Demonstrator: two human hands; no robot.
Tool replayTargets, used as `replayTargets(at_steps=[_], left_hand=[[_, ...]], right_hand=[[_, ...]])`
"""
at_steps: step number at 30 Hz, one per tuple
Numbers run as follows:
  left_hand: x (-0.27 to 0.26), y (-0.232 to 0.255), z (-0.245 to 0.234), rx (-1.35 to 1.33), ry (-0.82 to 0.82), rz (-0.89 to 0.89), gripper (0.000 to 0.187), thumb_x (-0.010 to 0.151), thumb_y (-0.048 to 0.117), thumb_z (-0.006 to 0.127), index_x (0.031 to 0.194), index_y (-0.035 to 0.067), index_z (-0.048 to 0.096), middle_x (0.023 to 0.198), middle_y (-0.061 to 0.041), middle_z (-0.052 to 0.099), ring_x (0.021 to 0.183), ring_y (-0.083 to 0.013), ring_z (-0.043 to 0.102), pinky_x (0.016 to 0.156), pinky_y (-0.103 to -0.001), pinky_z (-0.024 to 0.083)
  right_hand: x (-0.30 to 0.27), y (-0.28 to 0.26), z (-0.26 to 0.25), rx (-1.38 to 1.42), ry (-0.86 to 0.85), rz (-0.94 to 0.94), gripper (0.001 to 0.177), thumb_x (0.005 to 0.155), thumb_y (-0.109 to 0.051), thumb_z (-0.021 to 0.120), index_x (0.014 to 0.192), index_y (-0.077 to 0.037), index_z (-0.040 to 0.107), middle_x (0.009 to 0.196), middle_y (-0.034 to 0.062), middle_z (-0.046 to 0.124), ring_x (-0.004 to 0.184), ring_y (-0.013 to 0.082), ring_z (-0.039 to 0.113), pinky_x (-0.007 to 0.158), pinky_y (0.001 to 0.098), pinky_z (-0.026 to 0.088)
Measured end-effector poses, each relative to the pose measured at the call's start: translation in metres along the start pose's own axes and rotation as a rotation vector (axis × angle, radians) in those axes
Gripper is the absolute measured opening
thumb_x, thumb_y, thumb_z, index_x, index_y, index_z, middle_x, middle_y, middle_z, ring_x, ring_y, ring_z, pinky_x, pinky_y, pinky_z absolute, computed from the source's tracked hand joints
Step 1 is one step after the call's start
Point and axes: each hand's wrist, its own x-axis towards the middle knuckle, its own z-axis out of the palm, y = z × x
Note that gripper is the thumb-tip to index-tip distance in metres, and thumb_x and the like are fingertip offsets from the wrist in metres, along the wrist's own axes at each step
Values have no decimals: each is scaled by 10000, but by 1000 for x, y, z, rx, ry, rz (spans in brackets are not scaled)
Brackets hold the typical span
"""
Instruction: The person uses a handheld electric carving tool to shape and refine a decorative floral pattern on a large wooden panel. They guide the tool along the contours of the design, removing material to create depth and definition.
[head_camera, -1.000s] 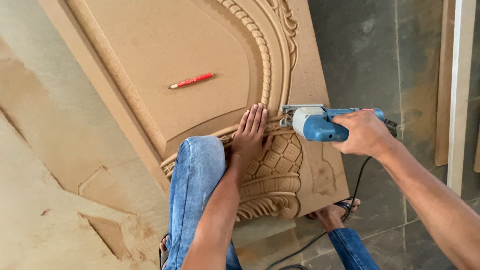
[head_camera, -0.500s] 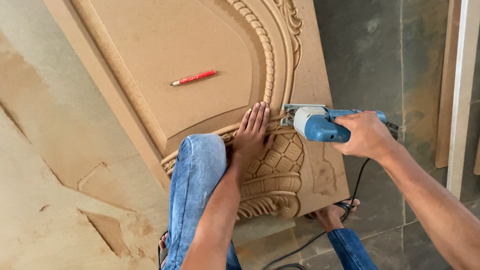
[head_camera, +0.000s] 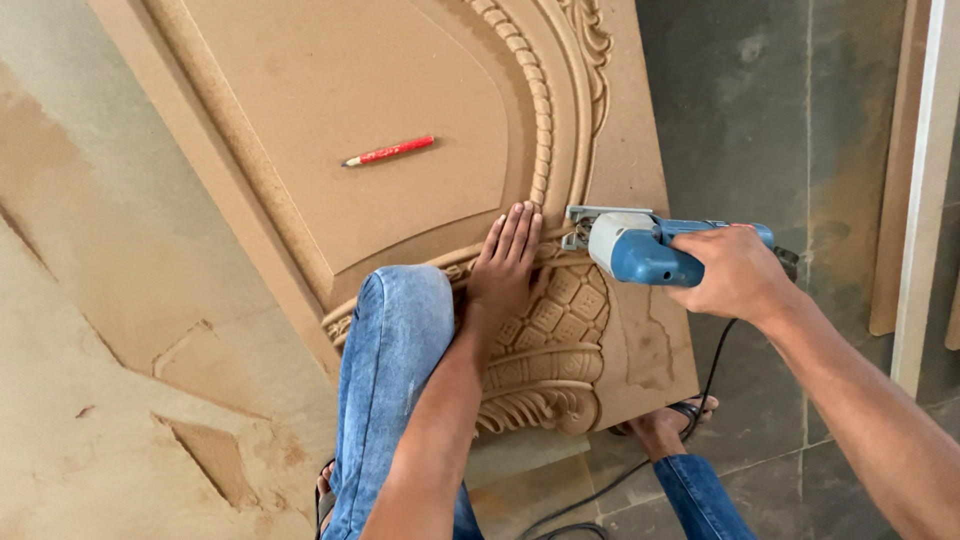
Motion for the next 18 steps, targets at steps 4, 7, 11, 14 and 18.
replayTargets(at_steps=[4, 7, 11, 14, 18], left_hand=[[0, 0, -2, -20, -13, -7, 811, 980, 482, 542, 1578, -31, 349, 1656, -196, 337, 1557, -310, 302, 1292, -444, 222], [1, 0, -1, -20, -7, -9, 822, 978, 489, 548, 1582, -31, 347, 1660, -198, 331, 1557, -310, 299, 1290, -446, 219], [0, 0, 0, -15, -19, -9, 825, 982, 495, 544, 1585, -31, 340, 1664, -197, 323, 1561, -310, 289, 1292, -447, 213], [-1, 0, 1, -2, -27, -10, 821, 994, 498, 534, 1588, -32, 331, 1669, -195, 317, 1564, -305, 284, 1295, -442, 210], [0, 0, 1, -7, -20, -8, 823, 996, 499, 533, 1592, -30, 328, 1671, -191, 315, 1565, -306, 283, 1295, -443, 212]], right_hand=[[0, -1, 0, -12, 12, -3, 297, 588, -187, 804, 850, -69, 729, 815, 144, 733, 793, 366, 706, 737, 443, 561], [1, -1, 0, -11, 6, -2, 308, 580, -183, 804, 854, -62, 730, 816, 143, 732, 792, 362, 708, 733, 436, 566], [0, -2, 1, -20, 5, 3, 305, 582, -182, 808, 852, -62, 734, 809, 141, 733, 780, 357, 711, 734, 434, 568], [1, -2, 1, -34, -30, 23, 282, 591, -184, 809, 832, -59, 730, 797, 135, 736, 764, 342, 718, 735, 425, 572], [2, -2, 2, -36, 4, -24, 312, 580, -185, 814, 851, -53, 735, 816, 148, 738, 770, 354, 715, 730, 428, 573]])
